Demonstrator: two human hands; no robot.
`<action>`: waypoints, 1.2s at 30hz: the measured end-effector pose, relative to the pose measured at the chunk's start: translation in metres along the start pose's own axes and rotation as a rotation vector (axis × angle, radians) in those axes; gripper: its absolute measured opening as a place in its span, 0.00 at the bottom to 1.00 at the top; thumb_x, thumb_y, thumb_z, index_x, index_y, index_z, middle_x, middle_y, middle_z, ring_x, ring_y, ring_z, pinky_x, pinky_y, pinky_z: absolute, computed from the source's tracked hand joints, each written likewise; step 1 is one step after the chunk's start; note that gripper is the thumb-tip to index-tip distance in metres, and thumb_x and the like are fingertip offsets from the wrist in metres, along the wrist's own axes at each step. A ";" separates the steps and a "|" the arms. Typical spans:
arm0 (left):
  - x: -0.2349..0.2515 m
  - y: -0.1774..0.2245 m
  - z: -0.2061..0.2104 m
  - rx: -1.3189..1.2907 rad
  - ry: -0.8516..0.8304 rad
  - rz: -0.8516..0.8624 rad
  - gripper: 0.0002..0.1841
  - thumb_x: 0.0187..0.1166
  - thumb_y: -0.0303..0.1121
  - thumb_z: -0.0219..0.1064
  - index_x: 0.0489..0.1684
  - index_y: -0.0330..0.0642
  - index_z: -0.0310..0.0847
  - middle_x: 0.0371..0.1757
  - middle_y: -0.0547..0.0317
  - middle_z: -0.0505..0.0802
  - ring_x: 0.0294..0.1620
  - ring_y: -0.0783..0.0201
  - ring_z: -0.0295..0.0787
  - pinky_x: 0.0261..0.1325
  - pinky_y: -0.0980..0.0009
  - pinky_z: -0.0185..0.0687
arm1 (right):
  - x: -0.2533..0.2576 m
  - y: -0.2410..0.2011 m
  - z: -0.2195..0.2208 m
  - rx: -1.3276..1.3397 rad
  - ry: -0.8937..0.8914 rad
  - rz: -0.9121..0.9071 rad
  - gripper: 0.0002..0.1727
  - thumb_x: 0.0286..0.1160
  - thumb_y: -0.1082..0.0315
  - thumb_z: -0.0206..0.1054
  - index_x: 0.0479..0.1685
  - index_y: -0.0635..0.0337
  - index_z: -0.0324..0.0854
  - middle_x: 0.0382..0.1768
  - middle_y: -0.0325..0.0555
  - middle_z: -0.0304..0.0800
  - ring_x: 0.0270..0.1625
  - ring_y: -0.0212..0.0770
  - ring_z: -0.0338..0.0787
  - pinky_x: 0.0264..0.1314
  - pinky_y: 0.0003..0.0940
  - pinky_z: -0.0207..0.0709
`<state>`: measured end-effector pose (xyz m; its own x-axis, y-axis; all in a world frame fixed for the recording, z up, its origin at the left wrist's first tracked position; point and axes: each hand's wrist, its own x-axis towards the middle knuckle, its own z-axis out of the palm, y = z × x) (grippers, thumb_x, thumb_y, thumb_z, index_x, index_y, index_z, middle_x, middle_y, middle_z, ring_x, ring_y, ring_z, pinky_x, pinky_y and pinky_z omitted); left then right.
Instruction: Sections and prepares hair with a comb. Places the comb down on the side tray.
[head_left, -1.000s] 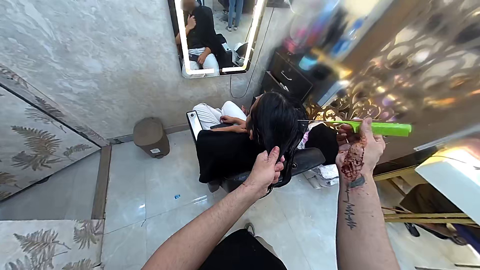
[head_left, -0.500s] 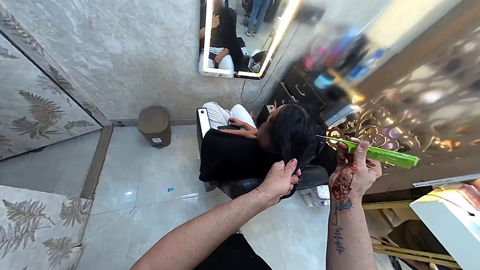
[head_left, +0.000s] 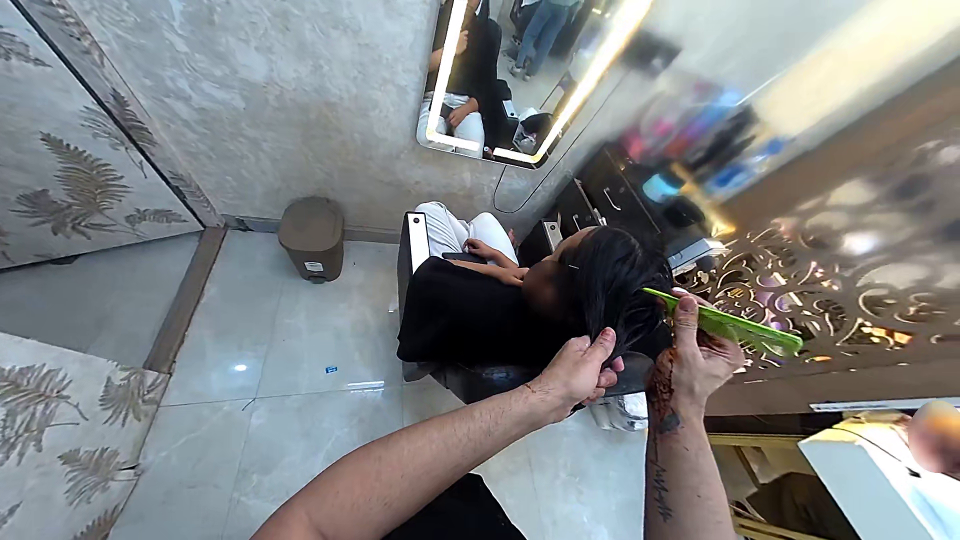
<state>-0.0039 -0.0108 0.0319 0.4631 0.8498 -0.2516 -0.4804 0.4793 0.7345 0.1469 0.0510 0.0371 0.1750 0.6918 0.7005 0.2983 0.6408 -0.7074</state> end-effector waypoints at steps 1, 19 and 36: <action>-0.001 0.000 -0.002 -0.004 -0.018 -0.005 0.27 0.95 0.54 0.38 0.39 0.41 0.73 0.17 0.68 0.70 0.12 0.76 0.63 0.16 0.84 0.63 | -0.002 0.004 0.003 0.017 -0.013 0.015 0.07 0.82 0.68 0.68 0.51 0.58 0.88 0.49 0.31 0.96 0.53 0.28 0.94 0.64 0.29 0.87; 0.006 0.002 -0.046 -0.404 -0.213 -0.123 0.68 0.57 0.86 0.04 0.77 0.43 0.69 0.60 0.42 0.92 0.59 0.49 0.92 0.59 0.52 0.88 | -0.022 -0.025 0.009 0.143 -0.004 0.415 0.07 0.82 0.70 0.67 0.48 0.60 0.90 0.42 0.36 0.97 0.47 0.30 0.94 0.57 0.27 0.87; 0.019 0.004 -0.041 -0.346 -0.310 -0.021 0.42 0.84 0.72 0.34 0.72 0.45 0.73 0.53 0.45 0.93 0.53 0.48 0.94 0.56 0.51 0.91 | -0.114 -0.047 -0.043 0.606 0.058 0.655 0.08 0.78 0.67 0.70 0.43 0.60 0.92 0.44 0.51 0.97 0.48 0.38 0.96 0.54 0.30 0.89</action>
<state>-0.0274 0.0161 0.0044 0.6509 0.7588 -0.0254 -0.6643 0.5854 0.4649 0.1529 -0.0721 -0.0052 0.1883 0.9734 0.1302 -0.4224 0.2000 -0.8841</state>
